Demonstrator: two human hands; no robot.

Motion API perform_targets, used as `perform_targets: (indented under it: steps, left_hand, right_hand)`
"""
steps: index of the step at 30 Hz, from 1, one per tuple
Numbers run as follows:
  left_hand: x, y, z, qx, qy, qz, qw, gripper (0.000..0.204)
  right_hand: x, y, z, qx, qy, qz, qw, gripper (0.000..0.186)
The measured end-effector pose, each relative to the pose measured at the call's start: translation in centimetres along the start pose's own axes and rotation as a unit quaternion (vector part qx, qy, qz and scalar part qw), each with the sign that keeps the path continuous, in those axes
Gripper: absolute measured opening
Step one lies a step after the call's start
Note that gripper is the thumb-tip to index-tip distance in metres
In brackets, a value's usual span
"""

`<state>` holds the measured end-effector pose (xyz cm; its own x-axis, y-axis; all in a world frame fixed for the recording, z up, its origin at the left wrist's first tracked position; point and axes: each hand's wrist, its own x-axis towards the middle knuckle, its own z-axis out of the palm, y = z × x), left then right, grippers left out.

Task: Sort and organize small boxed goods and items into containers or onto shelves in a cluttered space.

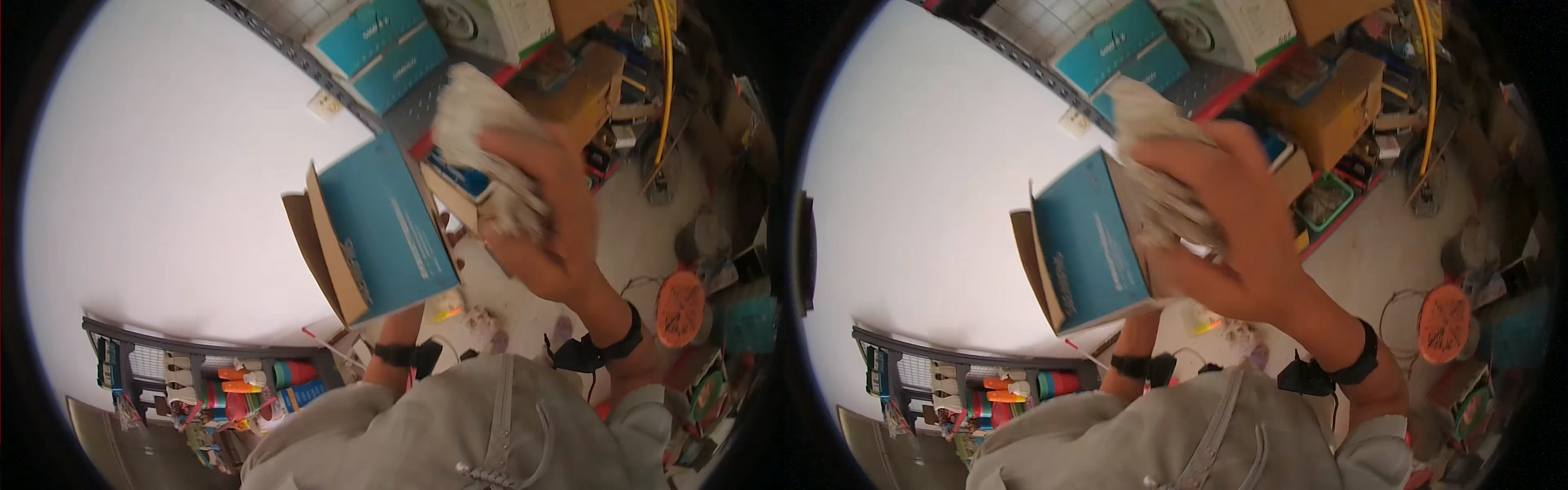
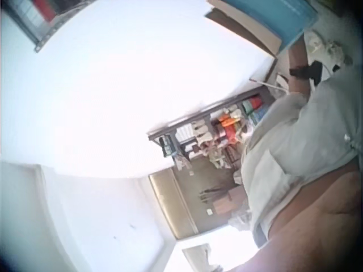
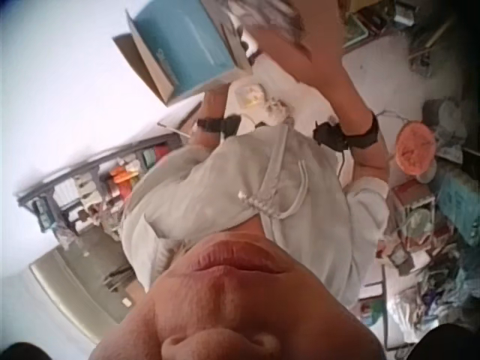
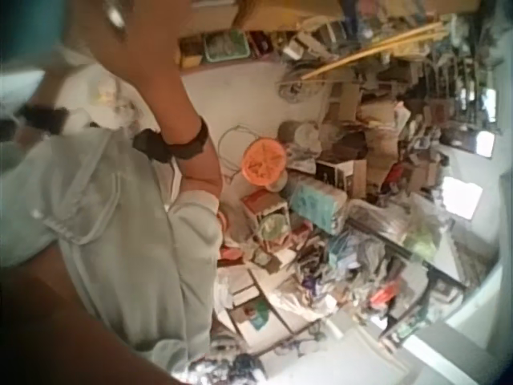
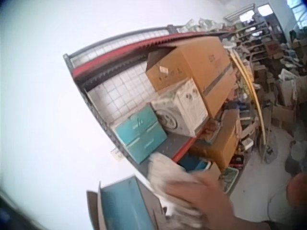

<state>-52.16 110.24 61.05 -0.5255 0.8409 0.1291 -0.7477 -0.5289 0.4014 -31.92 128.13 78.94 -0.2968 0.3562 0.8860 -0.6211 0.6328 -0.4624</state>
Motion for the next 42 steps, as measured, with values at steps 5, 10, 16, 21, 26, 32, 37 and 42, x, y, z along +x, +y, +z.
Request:
perform_targets:
  steps: [5,10,16,21,26,32,37,42]
  left_hand:
    - [-2.7,-4.8,0.9,0.12,0.068,0.13,0.982,0.071]
    - [-4.0,-7.0,3.3,0.154,0.101,0.229,0.956,0.069]
    - [-2.8,-6.9,3.6,0.16,0.12,0.282,0.938,0.066]
    - [-2.0,-4.1,2.1,0.161,0.146,0.271,0.938,0.066]
    - [-2.2,-2.0,0.9,0.191,0.189,0.3,0.915,0.068]
    - [1.7,-3.1,7.4,0.241,0.178,0.365,0.882,0.07]
    - [3.5,-4.3,7.9,0.244,0.071,0.218,0.942,0.081]
    - [6.1,-9.2,9.1,0.319,0.244,0.202,0.893,0.083]
  right_hand:
    - [3.3,7.1,3.5,-0.053,-0.277,-0.06,0.958,0.031]
    - [1.9,7.2,3.1,-0.063,-0.367,-0.065,0.926,0.03]
    - [0.0,8.5,0.9,0.085,-0.378,-0.007,0.922,0.043]
    - [-1.7,9.0,-1.2,0.111,-0.349,0.054,0.929,0.041]
    - [-7.4,13.4,-6.3,0.213,-0.36,0.071,0.905,0.039]
    - [-4.7,15.5,-5.6,0.234,-0.319,0.407,0.823,0.069]
    - [-4.7,18.2,-3.5,0.216,-0.344,0.396,0.824,0.117]
    - [-6.0,20.4,-7.9,0.408,-0.174,0.609,0.657,0.057]
